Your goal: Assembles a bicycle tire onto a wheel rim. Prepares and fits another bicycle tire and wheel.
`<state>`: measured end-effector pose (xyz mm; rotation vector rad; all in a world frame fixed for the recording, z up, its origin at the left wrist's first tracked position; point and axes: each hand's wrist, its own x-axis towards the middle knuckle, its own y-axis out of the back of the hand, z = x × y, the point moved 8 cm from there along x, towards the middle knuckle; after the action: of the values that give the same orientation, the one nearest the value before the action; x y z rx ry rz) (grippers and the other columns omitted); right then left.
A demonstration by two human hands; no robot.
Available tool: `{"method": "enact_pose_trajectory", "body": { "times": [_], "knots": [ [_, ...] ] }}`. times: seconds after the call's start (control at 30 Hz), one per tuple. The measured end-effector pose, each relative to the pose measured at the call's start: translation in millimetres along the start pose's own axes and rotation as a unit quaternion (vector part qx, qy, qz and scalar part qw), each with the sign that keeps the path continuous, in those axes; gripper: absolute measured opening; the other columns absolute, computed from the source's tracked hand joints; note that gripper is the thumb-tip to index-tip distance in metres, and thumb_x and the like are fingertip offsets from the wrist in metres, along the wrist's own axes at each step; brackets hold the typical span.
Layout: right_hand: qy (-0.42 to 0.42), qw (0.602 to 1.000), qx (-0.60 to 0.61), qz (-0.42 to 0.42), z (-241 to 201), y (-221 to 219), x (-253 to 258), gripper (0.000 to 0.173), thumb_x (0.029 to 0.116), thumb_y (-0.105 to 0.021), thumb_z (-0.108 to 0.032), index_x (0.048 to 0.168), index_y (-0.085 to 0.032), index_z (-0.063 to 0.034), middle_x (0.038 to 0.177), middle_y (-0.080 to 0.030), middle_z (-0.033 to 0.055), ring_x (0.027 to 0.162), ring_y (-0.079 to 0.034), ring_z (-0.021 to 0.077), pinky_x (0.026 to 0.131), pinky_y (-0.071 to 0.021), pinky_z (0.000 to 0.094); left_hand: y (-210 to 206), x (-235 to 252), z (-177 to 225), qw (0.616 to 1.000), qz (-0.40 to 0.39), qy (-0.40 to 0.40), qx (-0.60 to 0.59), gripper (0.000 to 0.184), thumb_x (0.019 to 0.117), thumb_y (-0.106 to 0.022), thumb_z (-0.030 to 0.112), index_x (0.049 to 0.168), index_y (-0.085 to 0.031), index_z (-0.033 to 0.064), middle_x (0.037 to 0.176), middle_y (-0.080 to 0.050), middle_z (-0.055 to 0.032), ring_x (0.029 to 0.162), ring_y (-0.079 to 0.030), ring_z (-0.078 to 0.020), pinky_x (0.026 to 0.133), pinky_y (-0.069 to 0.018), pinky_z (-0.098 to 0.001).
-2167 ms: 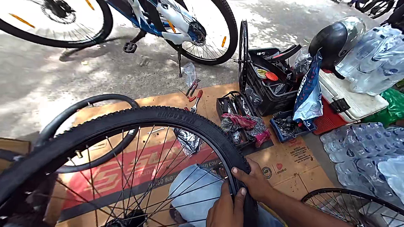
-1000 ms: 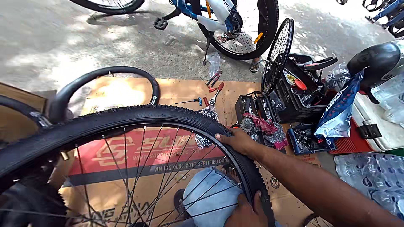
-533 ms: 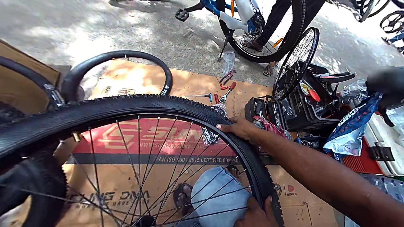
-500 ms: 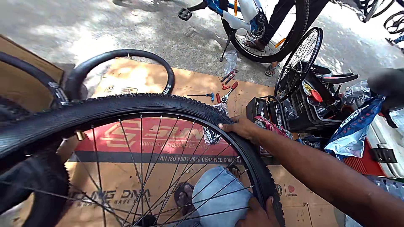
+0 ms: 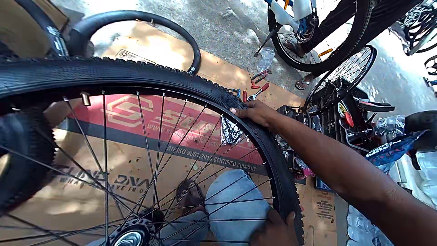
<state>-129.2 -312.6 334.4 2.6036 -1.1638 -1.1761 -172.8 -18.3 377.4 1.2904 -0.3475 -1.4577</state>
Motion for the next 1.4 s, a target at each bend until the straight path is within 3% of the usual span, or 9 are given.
{"method": "enact_pose_trajectory", "body": {
  "times": [0.13, 0.23, 0.4, 0.6, 0.7, 0.87, 1.03, 1.17, 1.4],
  "knots": [
    [-0.018, 0.999, 0.045, -0.008, -12, -6, 15, 0.047, 0.0940, -0.072, -0.046, 0.109, -0.069, -0.0013, 0.088, -0.072, 0.0113, 0.076, -0.071, 0.0179, 0.070, -0.0610, 0.0374, -1, 4, -5, 1.000, 0.015, 0.003, 0.019, 0.069, 0.0999, -0.043, 0.064, 0.093, -0.071, 0.0020, 0.065, -0.068, -0.0106, 0.061, -0.071, -0.0283, 0.054, -0.0546, -0.0450],
    [0.009, 1.000, -0.019, 0.020, -27, -8, 27, 0.051, 0.0908, -0.074, -0.052, 0.097, -0.072, -0.0019, 0.083, -0.073, 0.0106, 0.072, -0.071, 0.0175, 0.069, -0.0598, 0.0380, -1, 5, -7, 0.999, 0.025, 0.003, 0.019, 0.068, 0.0996, -0.044, 0.065, 0.092, -0.071, 0.0025, 0.065, -0.067, -0.0101, 0.060, -0.070, -0.0273, 0.053, -0.0539, -0.0439],
    [0.040, 0.998, -0.043, -0.020, -52, -22, 46, 0.049, 0.0940, -0.071, -0.050, 0.111, -0.071, -0.0037, 0.090, -0.073, 0.0101, 0.078, -0.071, 0.0164, 0.074, -0.0599, 0.0371, 6, 6, -9, 1.000, 0.026, 0.003, 0.004, 0.067, 0.0999, -0.045, 0.062, 0.094, -0.071, 0.0011, 0.065, -0.068, -0.0119, 0.061, -0.071, -0.0285, 0.054, -0.0549, -0.0452],
    [0.028, 0.996, -0.085, -0.028, -78, -30, 65, 0.050, 0.0914, -0.074, -0.051, 0.102, -0.071, -0.0027, 0.086, -0.072, 0.0095, 0.074, -0.070, 0.0161, 0.070, -0.0593, 0.0368, 6, 7, -6, 0.999, 0.049, 0.006, 0.000, 0.065, 0.0984, -0.048, 0.062, 0.091, -0.072, 0.0013, 0.063, -0.067, -0.0098, 0.058, -0.070, -0.0265, 0.052, -0.0538, -0.0429],
    [0.053, 0.993, -0.097, -0.032, -89, -35, 71, 0.046, 0.0917, -0.075, -0.048, 0.106, -0.072, -0.0038, 0.089, -0.074, 0.0094, 0.077, -0.071, 0.0161, 0.072, -0.0601, 0.0366, 6, 10, -6, 0.999, 0.043, 0.007, 0.002, 0.066, 0.0987, -0.046, 0.063, 0.092, -0.071, 0.0015, 0.063, -0.067, -0.0098, 0.058, -0.070, -0.0259, 0.052, -0.0537, -0.0424],
    [0.027, 0.992, -0.106, -0.060, -95, -42, 81, 0.051, 0.0912, -0.074, -0.049, 0.116, -0.069, -0.0054, 0.094, -0.073, 0.0087, 0.082, -0.071, 0.0158, 0.075, -0.0604, 0.0361, 6, 11, -6, 0.999, 0.041, 0.014, -0.003, 0.066, 0.0981, -0.048, 0.063, 0.091, -0.071, 0.0014, 0.064, -0.067, -0.0099, 0.058, -0.070, -0.0261, 0.051, -0.0536, -0.0426],
    [0.047, 0.990, -0.115, -0.072, -111, -56, 91, 0.046, 0.0926, -0.072, -0.051, 0.101, -0.072, -0.0055, 0.085, -0.073, 0.0057, 0.074, -0.070, 0.0132, 0.069, -0.0598, 0.0339, 7, 14, -9, 0.999, 0.045, 0.018, -0.009, 0.065, 0.0983, -0.048, 0.062, 0.089, -0.072, 0.0021, 0.062, -0.066, -0.0090, 0.057, -0.069, -0.0248, 0.050, -0.0536, -0.0405],
    [0.065, 0.990, -0.082, -0.099, -128, -71, 100, 0.038, 0.0941, -0.074, -0.040, 0.102, -0.070, -0.0030, 0.083, -0.072, 0.0069, 0.072, -0.070, 0.0126, 0.068, -0.0601, 0.0309, 8, 16, -11, 0.998, 0.051, 0.019, -0.008, 0.065, 0.0983, -0.048, 0.063, 0.088, -0.071, 0.0026, 0.061, -0.065, -0.0078, 0.055, -0.068, -0.0236, 0.049, -0.0526, -0.0392],
    [0.078, 0.985, -0.109, -0.106, -148, -92, 114, 0.040, 0.0934, -0.074, -0.042, 0.099, -0.071, -0.0035, 0.081, -0.072, 0.0067, 0.070, -0.070, 0.0126, 0.066, -0.0596, 0.0311, 10, 20, -15, 0.998, 0.049, 0.035, -0.020, 0.065, 0.0987, -0.047, 0.062, 0.088, -0.071, 0.0031, 0.062, -0.066, -0.0077, 0.057, -0.069, -0.0226, 0.050, -0.0530, -0.0394]
  ]
}}
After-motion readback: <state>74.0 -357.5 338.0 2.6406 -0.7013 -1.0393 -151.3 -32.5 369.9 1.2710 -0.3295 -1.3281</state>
